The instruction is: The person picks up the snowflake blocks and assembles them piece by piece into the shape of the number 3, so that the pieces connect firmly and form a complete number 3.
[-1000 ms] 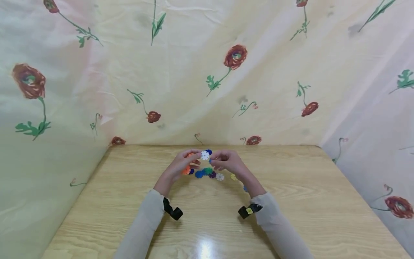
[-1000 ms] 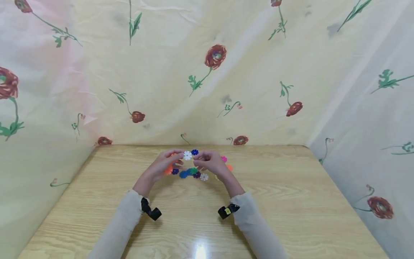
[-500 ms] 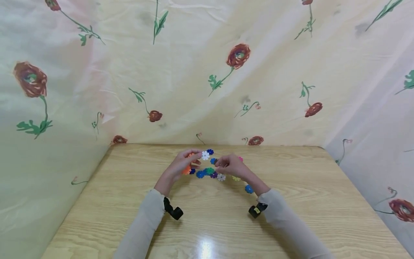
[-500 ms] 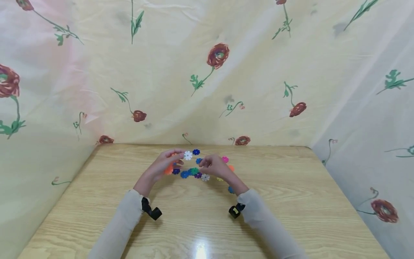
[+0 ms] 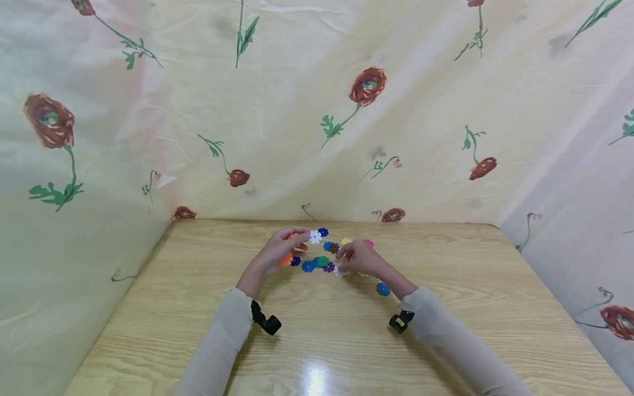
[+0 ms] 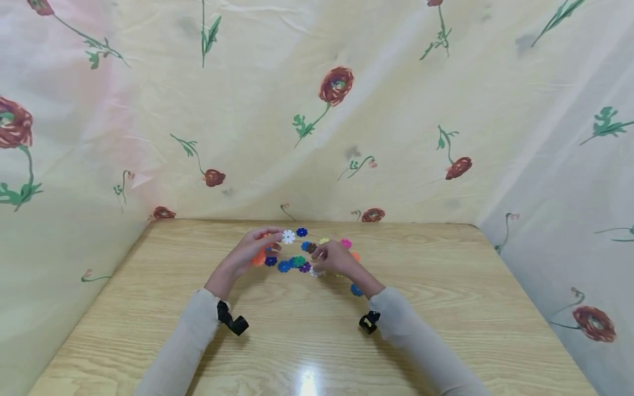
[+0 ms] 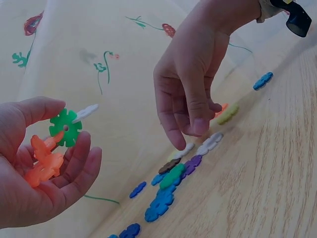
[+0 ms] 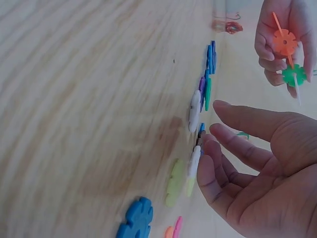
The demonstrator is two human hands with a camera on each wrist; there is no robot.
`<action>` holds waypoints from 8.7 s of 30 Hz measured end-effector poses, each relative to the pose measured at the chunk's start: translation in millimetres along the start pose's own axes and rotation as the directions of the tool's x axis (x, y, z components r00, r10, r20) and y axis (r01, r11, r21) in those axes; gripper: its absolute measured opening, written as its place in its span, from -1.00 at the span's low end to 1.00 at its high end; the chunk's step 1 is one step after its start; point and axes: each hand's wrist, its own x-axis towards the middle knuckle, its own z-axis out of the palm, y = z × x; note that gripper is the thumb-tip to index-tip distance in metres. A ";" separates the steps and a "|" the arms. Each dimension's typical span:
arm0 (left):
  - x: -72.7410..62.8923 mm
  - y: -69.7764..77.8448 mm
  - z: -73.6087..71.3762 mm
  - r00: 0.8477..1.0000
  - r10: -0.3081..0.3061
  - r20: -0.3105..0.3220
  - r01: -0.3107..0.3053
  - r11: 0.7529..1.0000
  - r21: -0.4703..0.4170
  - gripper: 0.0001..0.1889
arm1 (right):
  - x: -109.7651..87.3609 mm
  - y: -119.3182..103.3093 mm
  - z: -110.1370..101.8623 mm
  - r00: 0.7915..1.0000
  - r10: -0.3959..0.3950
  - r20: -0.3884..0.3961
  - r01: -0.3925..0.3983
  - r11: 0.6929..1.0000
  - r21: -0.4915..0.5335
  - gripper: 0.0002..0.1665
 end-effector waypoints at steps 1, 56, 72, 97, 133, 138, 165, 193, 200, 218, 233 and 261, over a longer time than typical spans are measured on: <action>-0.1 0.3 0.1 1.000 0.001 0.001 -0.001 1.000 -0.002 -0.62 | 0.0 0.2 0.4 1.000 0.014 0.004 -0.014 1.000 -0.005 -0.74; -5.9 0.1 -1.0 1.000 0.016 0.004 -0.015 1.000 -0.018 -0.59 | -7.0 -1.1 7.6 0.999 -0.011 -0.041 0.016 0.994 0.104 -0.81; -2.8 -1.7 -2.5 1.000 0.011 0.016 -0.011 1.000 -0.016 -0.58 | -3.3 -33.6 -1.3 0.971 -0.007 -0.238 0.094 0.931 0.353 -0.75; -1.0 -1.2 -0.4 1.000 -0.004 -0.017 0.004 1.000 -0.028 -0.59 | 5.7 -40.0 19.1 0.938 0.009 -0.346 0.156 0.881 0.447 -0.78; -2.6 1.0 12.7 0.997 0.072 -0.013 -0.074 0.988 -0.134 -0.68 | -12.8 -66.2 14.6 0.895 -0.073 -0.439 0.259 0.888 0.380 -0.86; -2.6 1.4 14.6 0.995 0.095 -0.033 -0.098 0.987 -0.129 -0.68 | 3.2 -46.8 21.0 0.889 -0.059 -0.454 0.273 0.864 0.423 -0.86; -3.0 5.0 21.8 0.992 0.115 -0.049 -0.123 0.968 -0.218 -0.67 | 4.3 -44.8 26.2 0.826 -0.068 -0.559 0.371 0.812 0.450 -0.81; -3.7 0.8 22.3 0.999 0.028 -0.027 -0.034 0.972 -0.234 -0.71 | 6.5 -44.2 28.7 0.868 -0.137 -0.478 0.338 0.867 0.365 -0.86; -3.2 0.2 22.8 0.998 0.026 -0.049 -0.036 0.975 -0.217 -0.66 | 6.7 -43.3 27.6 0.897 -0.137 -0.421 0.301 0.886 0.352 -0.85; -3.1 3.7 11.5 0.997 0.009 -0.078 -0.028 0.970 -0.242 -0.60 | 2.1 -33.7 -1.0 0.975 -0.114 -0.189 0.155 0.963 0.220 -0.70; -1.1 4.6 6.7 0.995 0.008 -0.100 -0.034 0.966 -0.257 -0.70 | -12.3 -9.4 -19.8 0.991 -0.134 -0.002 0.134 0.991 0.027 -0.74; 0.3 3.5 3.9 0.996 0.010 -0.091 -0.034 0.965 -0.261 -0.77 | -56.4 45.4 -53.8 0.973 -0.043 0.228 0.061 0.996 -0.072 -0.66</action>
